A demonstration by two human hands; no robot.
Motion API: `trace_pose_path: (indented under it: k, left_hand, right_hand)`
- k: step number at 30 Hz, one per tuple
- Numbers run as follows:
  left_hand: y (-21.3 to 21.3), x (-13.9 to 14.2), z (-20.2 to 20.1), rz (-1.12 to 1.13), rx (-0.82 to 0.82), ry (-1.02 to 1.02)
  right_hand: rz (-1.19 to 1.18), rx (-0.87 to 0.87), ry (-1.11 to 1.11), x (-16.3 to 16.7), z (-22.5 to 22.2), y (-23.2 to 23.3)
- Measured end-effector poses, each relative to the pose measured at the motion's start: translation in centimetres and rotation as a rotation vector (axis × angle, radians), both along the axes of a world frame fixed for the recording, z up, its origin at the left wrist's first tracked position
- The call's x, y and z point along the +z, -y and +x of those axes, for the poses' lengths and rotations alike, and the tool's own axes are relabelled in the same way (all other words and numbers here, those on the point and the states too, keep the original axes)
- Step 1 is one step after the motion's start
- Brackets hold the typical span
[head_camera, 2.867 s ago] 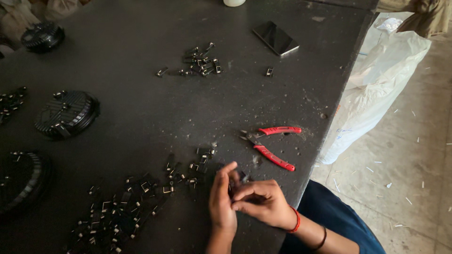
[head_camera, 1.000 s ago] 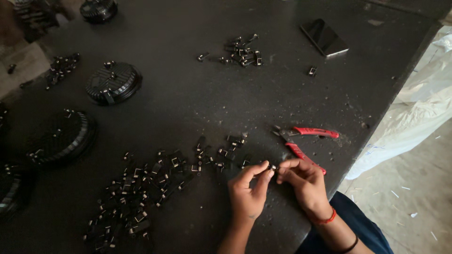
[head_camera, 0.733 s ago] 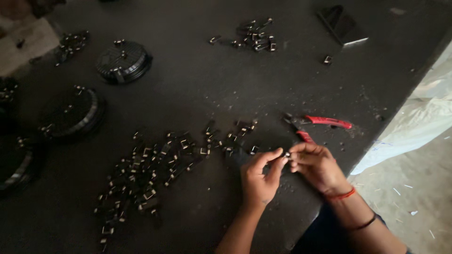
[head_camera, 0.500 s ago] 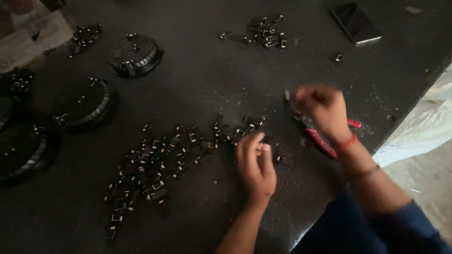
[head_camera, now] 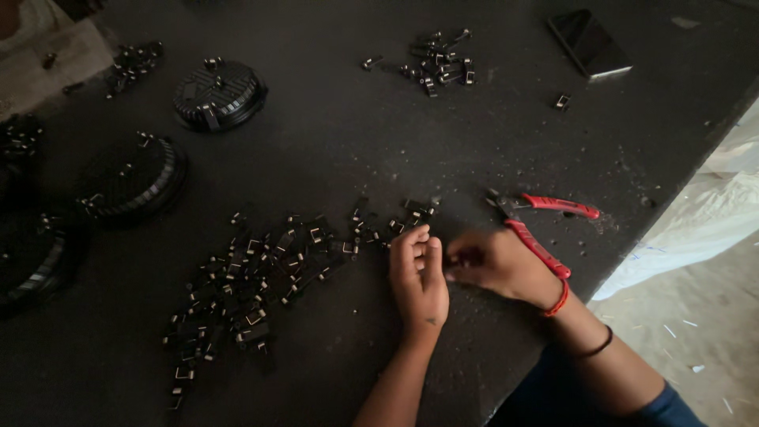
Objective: The person picks up small black components one at a time from a pile on the workbench, holds each in one hand, and uses red-handled pliers to press or crimp the part, then sets the finished piece aside on the table. The person repeats this handling cycle throughout the clip.
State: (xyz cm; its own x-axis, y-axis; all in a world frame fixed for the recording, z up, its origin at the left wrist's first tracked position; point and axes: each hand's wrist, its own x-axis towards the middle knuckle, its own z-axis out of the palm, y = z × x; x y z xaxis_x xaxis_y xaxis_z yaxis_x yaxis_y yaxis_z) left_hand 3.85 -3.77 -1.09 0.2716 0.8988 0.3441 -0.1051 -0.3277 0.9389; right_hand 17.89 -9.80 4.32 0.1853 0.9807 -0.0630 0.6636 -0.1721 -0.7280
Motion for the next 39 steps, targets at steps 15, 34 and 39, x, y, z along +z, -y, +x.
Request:
trace_pose_path:
  k: [15,34,39]
  left_hand:
    - [1.1,1.0,-0.3,0.151,-0.141,-0.215]
    - [1.4,0.5,-0.5,0.196,-0.036,-0.295]
    - [2.0,0.3,-0.3,0.376,-0.151,-0.389]
  right_hand:
    - [0.332,-0.291,-0.491,-5.8,-0.6,3.9]
    - [0.384,-0.234,-0.254,-4.1,-3.2,6.3]
    - [0.429,-0.155,-0.147,-4.4,-2.8,6.4]
